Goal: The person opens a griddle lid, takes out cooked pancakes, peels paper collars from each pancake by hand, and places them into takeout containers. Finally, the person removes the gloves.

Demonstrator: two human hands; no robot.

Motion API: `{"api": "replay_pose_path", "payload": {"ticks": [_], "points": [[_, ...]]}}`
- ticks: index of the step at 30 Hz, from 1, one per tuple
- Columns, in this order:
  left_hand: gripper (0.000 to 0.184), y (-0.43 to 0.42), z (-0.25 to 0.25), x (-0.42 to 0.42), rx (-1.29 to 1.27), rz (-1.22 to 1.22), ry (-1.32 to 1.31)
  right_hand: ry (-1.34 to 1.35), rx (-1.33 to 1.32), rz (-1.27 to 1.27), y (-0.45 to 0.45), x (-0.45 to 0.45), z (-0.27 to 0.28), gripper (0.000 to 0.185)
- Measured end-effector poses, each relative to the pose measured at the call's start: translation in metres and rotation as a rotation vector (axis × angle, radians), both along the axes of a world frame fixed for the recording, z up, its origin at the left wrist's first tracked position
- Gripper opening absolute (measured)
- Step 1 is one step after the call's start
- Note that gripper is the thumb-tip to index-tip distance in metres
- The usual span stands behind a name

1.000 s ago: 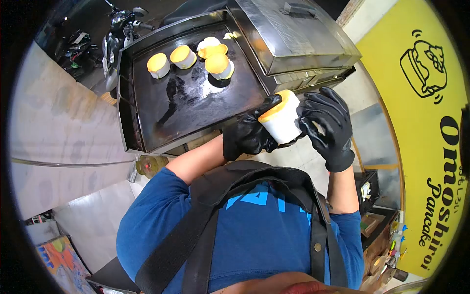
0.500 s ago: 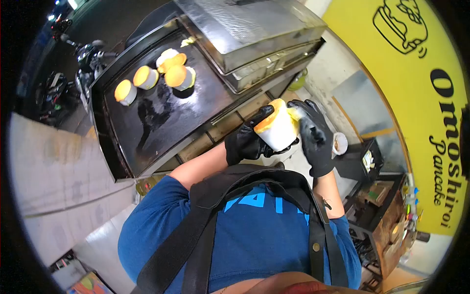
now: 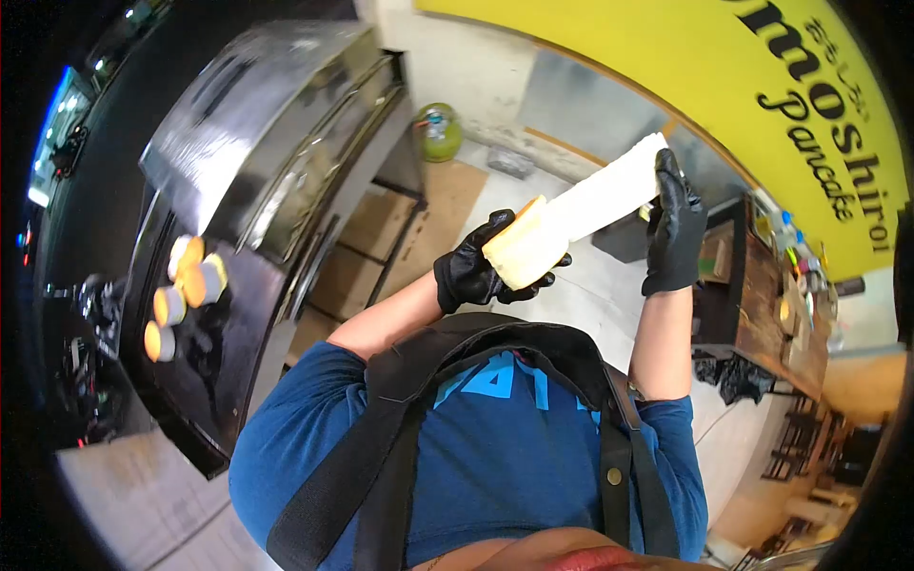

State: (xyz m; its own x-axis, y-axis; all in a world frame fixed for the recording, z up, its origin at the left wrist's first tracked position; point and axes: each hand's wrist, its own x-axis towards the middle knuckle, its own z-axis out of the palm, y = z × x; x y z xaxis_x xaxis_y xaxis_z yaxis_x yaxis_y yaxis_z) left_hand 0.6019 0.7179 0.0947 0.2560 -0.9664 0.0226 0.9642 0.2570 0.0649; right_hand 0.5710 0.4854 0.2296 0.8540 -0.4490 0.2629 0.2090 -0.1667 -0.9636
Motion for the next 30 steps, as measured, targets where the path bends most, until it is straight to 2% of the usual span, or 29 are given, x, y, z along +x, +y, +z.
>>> {"api": "replay_pose_path", "payload": {"ticks": [2,3,4,5,6,8,12,14,15,18,19,20,21,23,24,25,27,28,29,30], "points": [[0.090,-0.052,-0.007,0.018,-0.068,-0.123,0.044,-0.162,-0.172,-0.048,-0.049,0.000,0.018,0.032],[0.090,-0.076,-0.009,0.023,-0.066,-0.158,0.047,-0.076,0.145,-0.119,-0.064,-0.003,0.034,0.034],[0.089,-0.099,-0.010,0.027,-0.077,-0.178,0.063,-0.077,0.143,-0.153,-0.087,-0.006,0.041,0.034],[0.088,-0.123,-0.010,0.032,-0.092,-0.196,0.078,-0.129,0.015,-0.187,-0.112,-0.009,0.048,0.033],[0.088,-0.145,-0.010,0.038,-0.096,-0.225,0.079,-0.170,0.044,-0.206,-0.131,-0.010,0.059,0.032],[0.085,-0.185,-0.011,0.046,-0.350,-0.327,0.171,-0.208,0.067,-0.248,-0.176,-0.007,0.071,0.032],[0.087,-0.248,-0.013,0.067,-0.404,-0.469,0.203,-0.214,-0.187,-0.362,-0.274,-0.006,0.071,0.034],[0.089,-0.276,-0.028,0.082,-0.390,-0.499,0.147,-0.144,0.285,-0.491,-0.303,0.010,0.076,0.036],[0.089,-0.289,-0.036,0.087,-0.466,-0.522,0.169,-0.121,0.371,-0.493,-0.326,0.015,0.069,0.038],[0.087,-0.315,-0.038,0.109,-0.434,-0.447,0.218,-0.103,0.406,-0.494,-0.431,0.026,0.025,0.037],[0.087,-0.320,-0.020,0.120,-0.235,-0.411,0.590,-0.150,0.279,-0.550,-0.443,0.035,0.014,0.037],[0.086,-0.332,-0.024,0.136,-0.231,-0.356,0.339,-0.127,0.456,-0.604,-0.461,0.050,0.004,0.038],[0.085,-0.345,-0.027,0.152,-0.215,-0.295,0.090,-0.150,0.372,-0.645,-0.485,0.066,-0.018,0.044],[0.069,-0.373,-0.037,0.182,-0.120,-0.204,0.016,-0.174,0.289,-0.698,-0.540,0.099,-0.082,0.050],[0.062,-0.389,-0.036,0.196,-0.031,-0.153,-0.030,0.058,0.222,-0.703,-0.569,0.113,-0.119,0.048],[0.052,-0.404,-0.028,0.205,0.118,0.000,-0.194,0.290,0.157,-0.699,-0.597,0.126,-0.156,0.047],[0.051,-0.450,-0.037,0.235,0.195,0.064,-0.368,0.503,0.095,-0.695,-0.631,0.151,-0.226,0.046],[0.052,-0.478,-0.017,0.239,0.213,0.103,-0.496,0.477,-0.211,-0.455,-0.631,0.153,-0.269,0.047],[0.058,-0.502,-0.016,0.250,0.223,0.080,-0.561,0.400,0.283,-0.230,-0.605,0.159,-0.269,0.048],[0.075,-0.524,0.009,0.249,0.221,0.130,-0.732,0.388,0.778,-0.100,-0.577,0.165,-0.266,0.051]]}}
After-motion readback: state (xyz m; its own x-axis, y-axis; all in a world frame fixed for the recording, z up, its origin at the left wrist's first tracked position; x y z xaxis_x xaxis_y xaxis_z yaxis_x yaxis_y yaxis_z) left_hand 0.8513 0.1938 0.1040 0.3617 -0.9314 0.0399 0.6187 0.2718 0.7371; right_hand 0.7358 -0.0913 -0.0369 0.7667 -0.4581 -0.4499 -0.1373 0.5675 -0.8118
